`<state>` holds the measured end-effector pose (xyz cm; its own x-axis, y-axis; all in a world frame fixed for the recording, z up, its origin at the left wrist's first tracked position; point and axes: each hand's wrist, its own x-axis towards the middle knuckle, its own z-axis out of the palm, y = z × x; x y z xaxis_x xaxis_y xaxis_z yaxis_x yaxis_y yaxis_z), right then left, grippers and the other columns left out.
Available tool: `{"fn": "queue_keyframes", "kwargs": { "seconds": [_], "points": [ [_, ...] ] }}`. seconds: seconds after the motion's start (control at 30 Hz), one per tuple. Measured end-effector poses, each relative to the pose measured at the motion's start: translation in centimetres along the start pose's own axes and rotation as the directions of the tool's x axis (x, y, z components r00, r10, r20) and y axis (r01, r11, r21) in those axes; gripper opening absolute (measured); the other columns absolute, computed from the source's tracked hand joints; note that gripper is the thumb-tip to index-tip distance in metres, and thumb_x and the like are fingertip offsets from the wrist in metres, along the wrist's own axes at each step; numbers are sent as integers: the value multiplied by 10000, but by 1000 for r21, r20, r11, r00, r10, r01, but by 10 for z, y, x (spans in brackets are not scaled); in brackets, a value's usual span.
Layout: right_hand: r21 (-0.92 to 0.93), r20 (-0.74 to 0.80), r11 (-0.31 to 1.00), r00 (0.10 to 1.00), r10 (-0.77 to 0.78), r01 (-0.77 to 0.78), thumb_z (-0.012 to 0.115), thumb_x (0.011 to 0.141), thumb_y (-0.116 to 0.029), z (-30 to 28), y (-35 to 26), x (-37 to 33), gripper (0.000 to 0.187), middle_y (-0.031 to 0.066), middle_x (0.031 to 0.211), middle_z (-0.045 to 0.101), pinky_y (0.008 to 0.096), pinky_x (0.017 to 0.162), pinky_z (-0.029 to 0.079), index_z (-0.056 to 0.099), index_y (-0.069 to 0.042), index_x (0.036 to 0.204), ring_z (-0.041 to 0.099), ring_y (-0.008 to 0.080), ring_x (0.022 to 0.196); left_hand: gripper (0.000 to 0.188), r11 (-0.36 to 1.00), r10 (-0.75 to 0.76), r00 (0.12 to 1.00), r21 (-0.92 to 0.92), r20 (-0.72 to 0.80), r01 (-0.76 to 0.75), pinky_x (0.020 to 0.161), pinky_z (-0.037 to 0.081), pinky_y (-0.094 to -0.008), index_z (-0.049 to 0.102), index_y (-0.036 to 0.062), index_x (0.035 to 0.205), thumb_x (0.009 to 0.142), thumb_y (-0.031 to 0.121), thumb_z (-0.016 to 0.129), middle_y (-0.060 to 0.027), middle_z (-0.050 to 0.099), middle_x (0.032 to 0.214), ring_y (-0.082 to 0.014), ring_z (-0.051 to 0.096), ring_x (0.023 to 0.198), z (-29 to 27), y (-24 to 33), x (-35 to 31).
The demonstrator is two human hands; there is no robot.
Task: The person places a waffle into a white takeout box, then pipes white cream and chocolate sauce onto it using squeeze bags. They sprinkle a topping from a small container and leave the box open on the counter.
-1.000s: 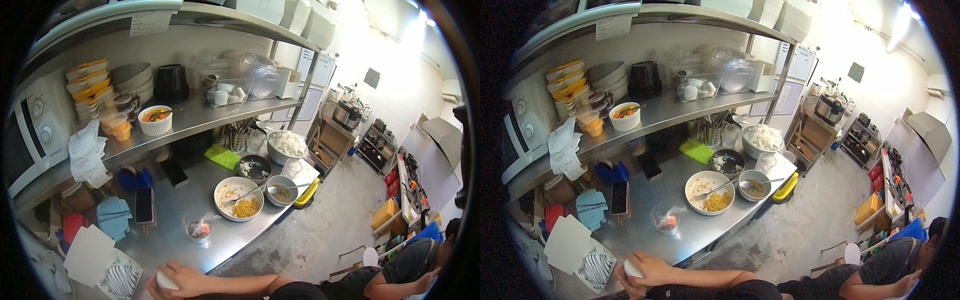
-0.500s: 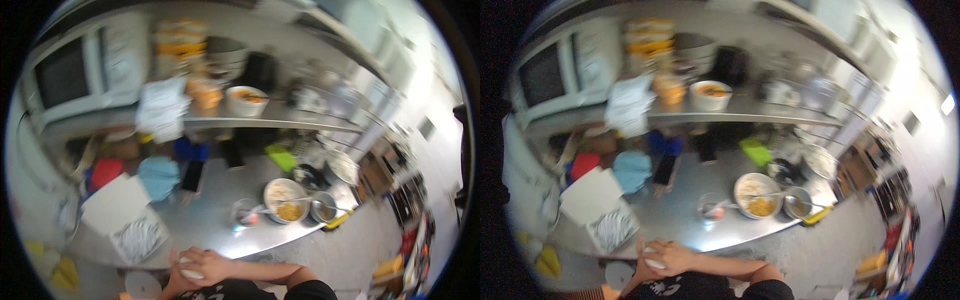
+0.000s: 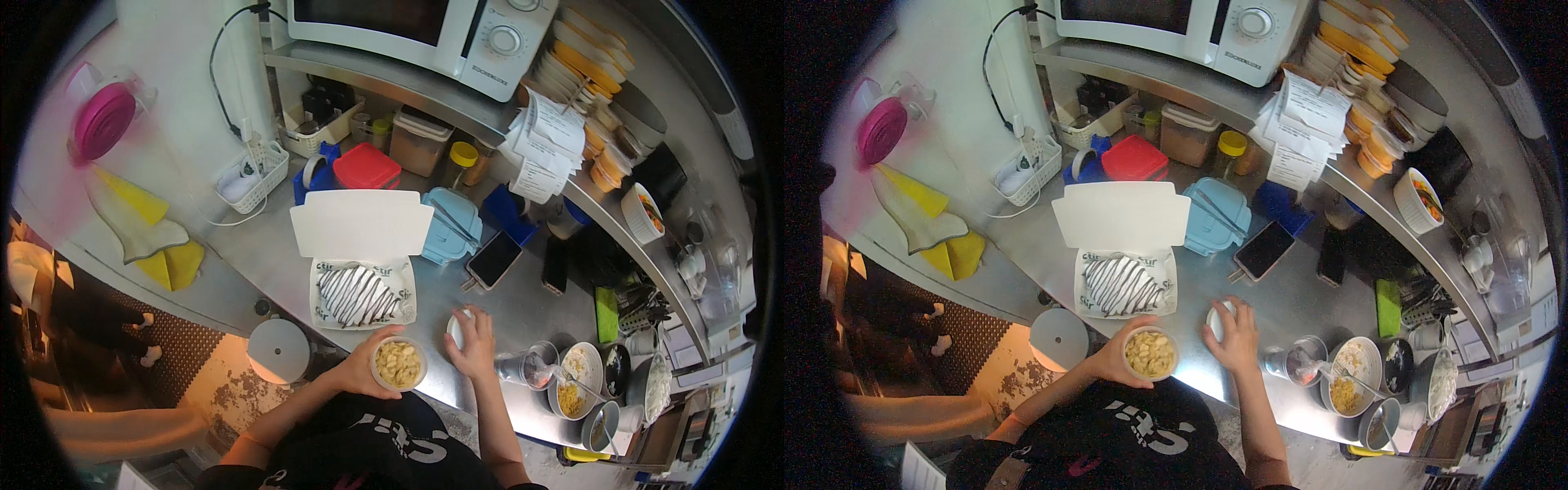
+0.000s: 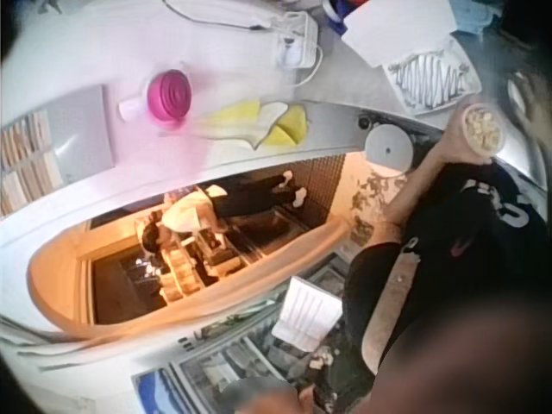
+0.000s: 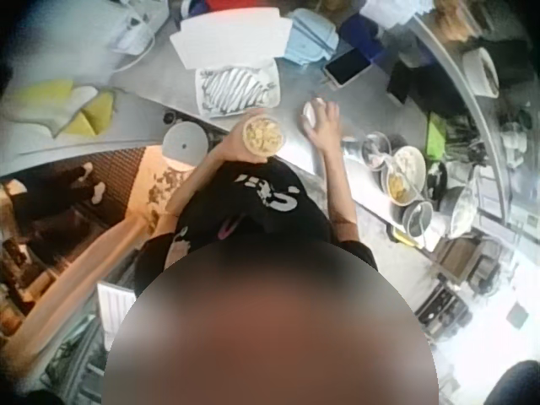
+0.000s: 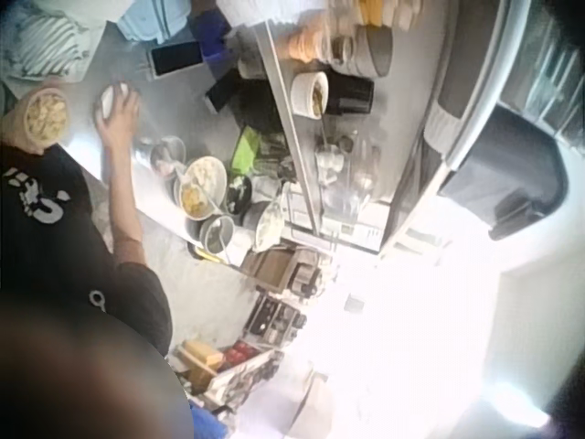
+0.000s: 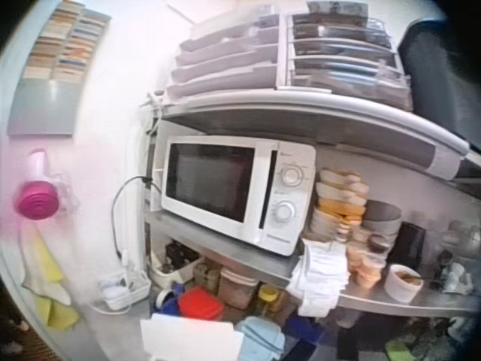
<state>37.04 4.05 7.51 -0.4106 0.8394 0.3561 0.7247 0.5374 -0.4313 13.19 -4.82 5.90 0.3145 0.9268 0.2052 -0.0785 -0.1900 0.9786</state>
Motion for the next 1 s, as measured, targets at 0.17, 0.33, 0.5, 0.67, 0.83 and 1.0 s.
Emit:
{"fn": "queue_keyframes", "kwargs": {
  "seconds": [0.17, 0.33, 0.5, 0.67, 0.83, 1.0],
  "points": [
    [-172, 44, 978, 992, -116, 121, 671, 763, -234, 15, -8, -2, 406, 137, 1241, 495, 467, 916, 405, 588, -90, 1134, 463, 343, 1152, 1027, 941, 152, 964, 330, -216, -75, 987, 393, -351, 318, 11, 1333, 521, 225, 910, -154, 474, 1249, -246, 507, 1152, 3, 9, -8],
    [476, 149, 826, 898, -413, 301, 677, 756, -92, -24, -71, 21, 335, 137, 1220, 517, 406, 866, 471, 594, -31, 1075, 534, 306, 1081, 980, 922, 99, 945, 385, -312, 30, 950, 421, -367, 343, 16, 1307, 534, 246, 899, -171, 513, 1192, -282, 538, 1104, 4, 22, -10],
    [390, 411, 850, 759, -504, 353, 667, 744, -89, -40, -124, 50, 325, 131, 1135, 544, 394, 831, 503, 582, -10, 1048, 554, 312, 1052, 946, 883, 166, 921, 469, -351, 19, 902, 454, -377, 356, 31, 1300, 542, 240, 882, -170, 545, 1148, -301, 571, 1047, -3, 26, -11],
    [444, 495, 792, 622, -607, 419, 675, 726, -72, -19, -142, 75, 280, 121, 1031, 573, 394, 811, 484, 598, -22, 990, 568, 314, 978, 965, 939, 101, 880, 337, -465, 70, 900, 467, -368, 353, 37, 1305, 525, 239, 885, -170, 559, 1143, -285, 588, 1041, -12, 22, -24],
    [620, 513, 708, 509, -691, 337, 618, 727, -38, -5, -157, 100, 179, 167, 964, 589, 431, 781, 494, 619, 21, 896, 586, 363, 925, 994, 885, 235, 798, 462, -554, 61, 911, 461, -365, 337, 33, 1308, 507, 230, 892, -158, 556, 1156, -251, 579, 1060, -30, 22, -33],
    [515, 446, 713, 562, -697, 475, 660, 708, -25, 7, -181, 110, 219, 133, 957, 588, 405, 784, 482, 623, -6, 923, 590, 336, 892, 977, 852, 235, 743, 501, -627, 153, 916, 461, -366, 356, 39, 1319, 515, 226, 878, -176, 558, 1154, -289, 583, 1057, -49, 31, -36]
  ]
}}
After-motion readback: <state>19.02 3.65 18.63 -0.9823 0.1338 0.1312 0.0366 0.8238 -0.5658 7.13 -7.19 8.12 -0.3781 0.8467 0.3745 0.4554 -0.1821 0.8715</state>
